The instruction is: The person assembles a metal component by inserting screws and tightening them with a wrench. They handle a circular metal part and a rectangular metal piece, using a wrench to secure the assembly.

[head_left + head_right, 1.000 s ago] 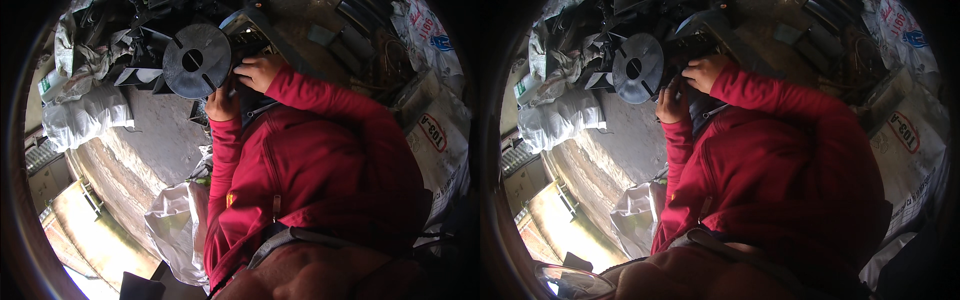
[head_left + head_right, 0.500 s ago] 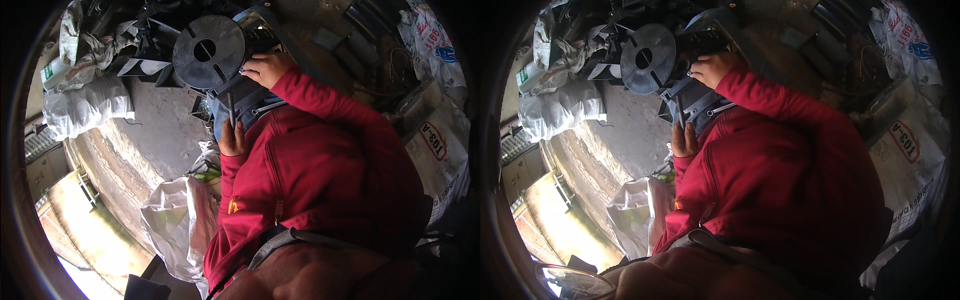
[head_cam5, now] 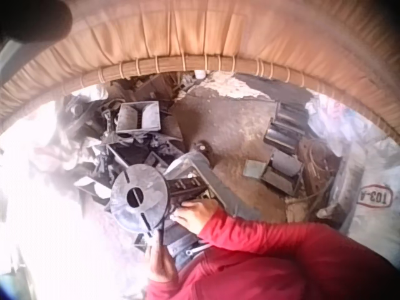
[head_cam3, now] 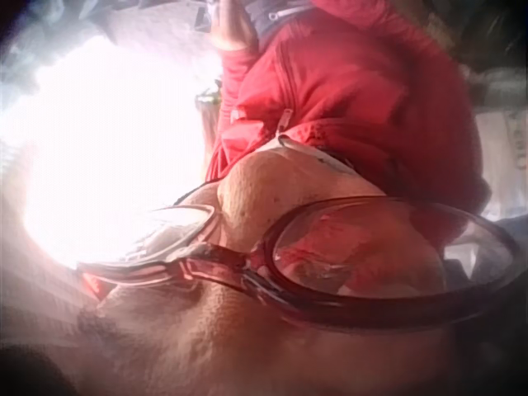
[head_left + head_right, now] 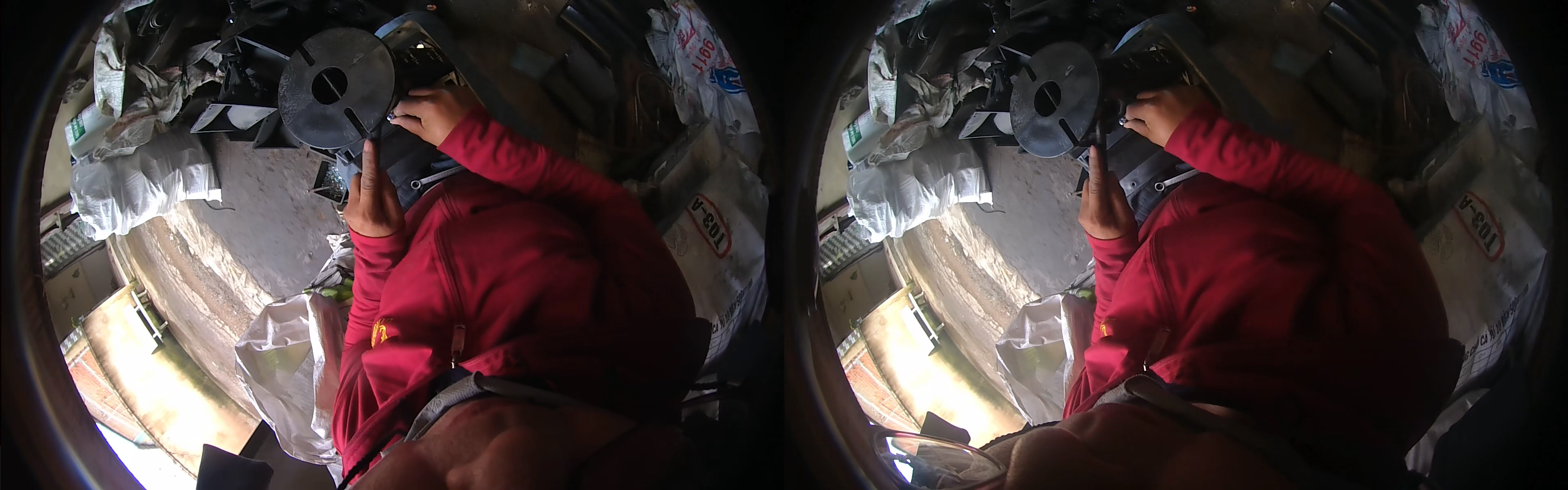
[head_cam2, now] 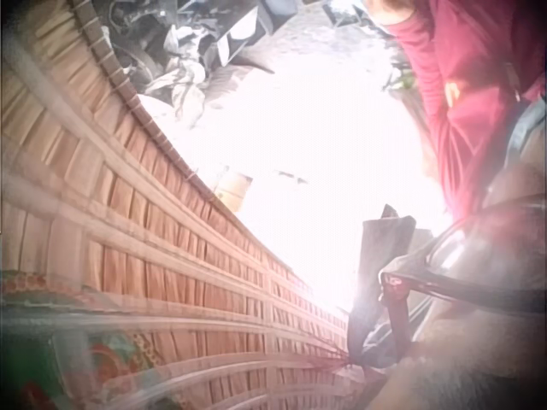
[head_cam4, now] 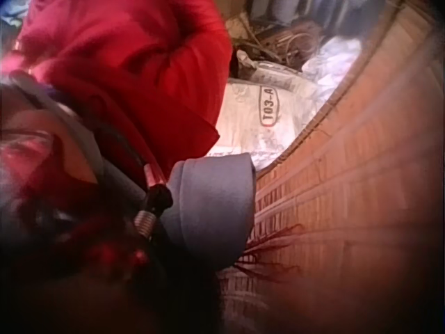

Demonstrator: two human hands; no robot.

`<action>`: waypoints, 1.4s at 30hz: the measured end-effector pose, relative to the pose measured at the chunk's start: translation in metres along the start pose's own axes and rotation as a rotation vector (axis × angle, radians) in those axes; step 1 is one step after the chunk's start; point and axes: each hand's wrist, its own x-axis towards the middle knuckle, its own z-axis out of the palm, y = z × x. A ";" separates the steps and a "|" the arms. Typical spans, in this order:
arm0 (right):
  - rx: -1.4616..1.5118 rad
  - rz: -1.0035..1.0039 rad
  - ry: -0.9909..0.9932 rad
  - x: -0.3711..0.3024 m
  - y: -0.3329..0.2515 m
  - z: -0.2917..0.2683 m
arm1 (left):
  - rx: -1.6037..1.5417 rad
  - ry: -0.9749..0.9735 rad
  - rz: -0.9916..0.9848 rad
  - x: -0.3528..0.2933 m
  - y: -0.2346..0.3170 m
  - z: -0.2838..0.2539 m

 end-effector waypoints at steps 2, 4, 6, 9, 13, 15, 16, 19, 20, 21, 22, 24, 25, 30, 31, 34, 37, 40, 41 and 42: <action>-0.002 -0.005 0.004 0.000 -0.004 -0.003 | 0.025 0.031 0.039 0.000 -0.003 0.002; -0.011 -0.014 -0.003 0.000 -0.003 -0.003 | 0.090 -0.066 0.036 0.003 -0.011 0.009; -0.014 -0.012 0.000 0.000 -0.004 -0.003 | 0.006 0.027 0.036 0.000 -0.009 0.003; -0.006 -0.011 0.021 0.000 -0.003 -0.004 | 0.025 0.003 0.040 0.002 -0.013 0.011; -0.011 -0.005 0.017 0.000 -0.001 -0.004 | 0.043 0.067 0.053 0.002 -0.011 -0.001; -0.004 0.008 0.017 0.002 -0.004 -0.008 | 0.036 0.194 0.155 0.001 -0.012 0.006; -0.020 0.001 0.004 0.001 -0.004 -0.008 | 0.202 -0.095 0.099 0.002 -0.013 0.009; -0.045 0.008 -0.023 -0.004 -0.002 -0.006 | 0.090 -0.001 0.079 0.000 -0.012 0.005; -0.027 0.022 -0.023 -0.002 0.000 -0.005 | 0.048 0.092 0.077 0.004 -0.010 0.003; -0.004 0.032 -0.025 -0.001 0.000 -0.004 | 0.059 0.170 0.110 0.002 -0.007 0.002; 0.019 0.043 -0.028 -0.001 0.000 -0.004 | 0.117 0.073 0.091 0.000 -0.012 0.006; 0.008 0.022 0.007 -0.007 -0.002 -0.006 | 0.229 -0.123 0.053 0.001 -0.023 0.013; 0.001 0.014 0.026 -0.011 -0.001 -0.008 | 0.186 -0.129 0.068 -0.002 -0.021 0.006; 0.147 -0.032 0.181 -0.002 0.035 -0.071 | 0.011 0.024 -0.023 -0.005 -0.023 0.001; 0.097 0.036 0.081 0.004 0.044 -0.089 | -0.054 -0.006 -0.059 -0.006 -0.020 0.000; -0.269 -0.157 -0.304 0.039 0.061 -0.081 | -0.117 0.009 -0.025 -0.005 -0.014 -0.001; -0.285 -0.241 -0.585 0.088 0.050 -0.090 | -0.090 0.060 0.017 -0.010 -0.024 -0.001; -0.362 -0.275 -0.828 0.104 0.056 -0.089 | -0.144 -0.074 -0.082 -0.009 -0.023 -0.004; -0.354 -0.255 -0.918 0.108 0.048 -0.094 | -0.150 -0.108 -0.137 -0.015 -0.028 -0.001; -0.354 -0.251 -0.924 0.106 0.048 -0.095 | -0.132 -0.099 -0.109 -0.015 -0.027 0.000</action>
